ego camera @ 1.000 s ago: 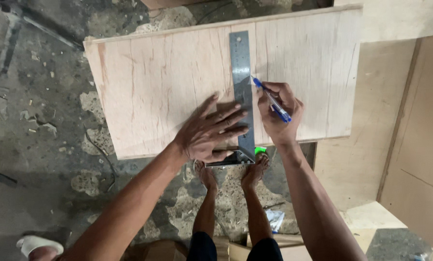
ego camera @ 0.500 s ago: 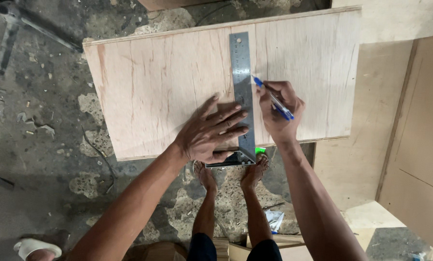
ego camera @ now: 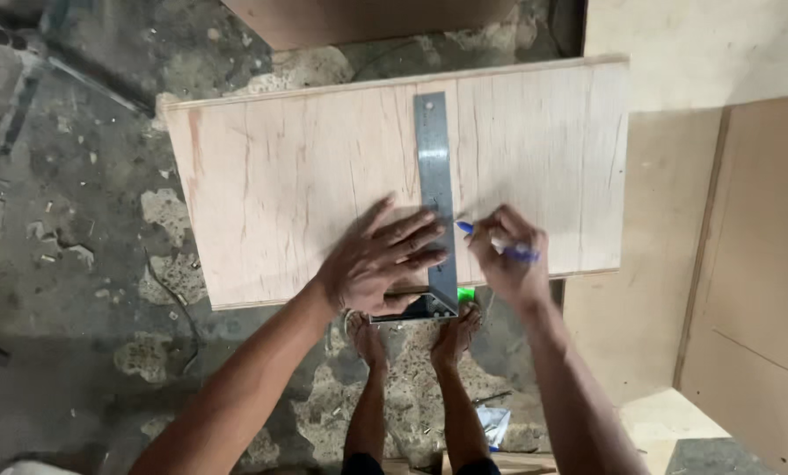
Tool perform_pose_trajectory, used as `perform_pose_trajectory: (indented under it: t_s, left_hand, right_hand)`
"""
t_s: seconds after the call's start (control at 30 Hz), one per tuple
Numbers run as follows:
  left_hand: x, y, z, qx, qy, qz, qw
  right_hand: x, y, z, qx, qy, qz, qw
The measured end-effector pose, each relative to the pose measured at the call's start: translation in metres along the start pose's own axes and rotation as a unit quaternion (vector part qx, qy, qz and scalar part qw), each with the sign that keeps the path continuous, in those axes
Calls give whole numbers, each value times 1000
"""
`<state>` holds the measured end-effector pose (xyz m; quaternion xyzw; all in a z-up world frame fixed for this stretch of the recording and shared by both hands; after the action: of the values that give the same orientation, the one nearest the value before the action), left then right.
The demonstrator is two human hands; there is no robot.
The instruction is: The person marks lines on wooden boards using a square and a pen, moving between different boards and aligning the square before drawing.
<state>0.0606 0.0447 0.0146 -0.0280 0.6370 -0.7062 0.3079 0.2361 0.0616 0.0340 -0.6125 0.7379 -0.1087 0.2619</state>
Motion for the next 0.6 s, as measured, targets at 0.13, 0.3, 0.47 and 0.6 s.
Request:
perform_pose_trajectory:
  t_s: [0.13,0.3,0.47,0.6]
  left_hand:
    - [1,-1,8,46,3,-19,999]
    - [5,3,11,44,4,18,999]
    - [5,-4,4,45,14,104,993]
    - [10,-3,39,40,-33,-2,999]
  right_hand:
    - [-49,13,28,50,-77,-13,996]
    - [-30,16,38,26,-42,-1,999]
    - [31,-16,8,38,32,-23,999]
    - [41,-71,3,-147,277,187,931]
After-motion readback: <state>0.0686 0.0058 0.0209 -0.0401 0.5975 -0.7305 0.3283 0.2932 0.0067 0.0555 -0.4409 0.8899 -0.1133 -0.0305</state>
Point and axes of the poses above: each hand's wrist, its own x-axis away from the middle knuckle, its own y-axis out of the palm, z = x × y, the point moved 7 cm from there along -x, towards the middle knuckle, and after that the axes turned 11 degrees about z, right-handed, at the moved point
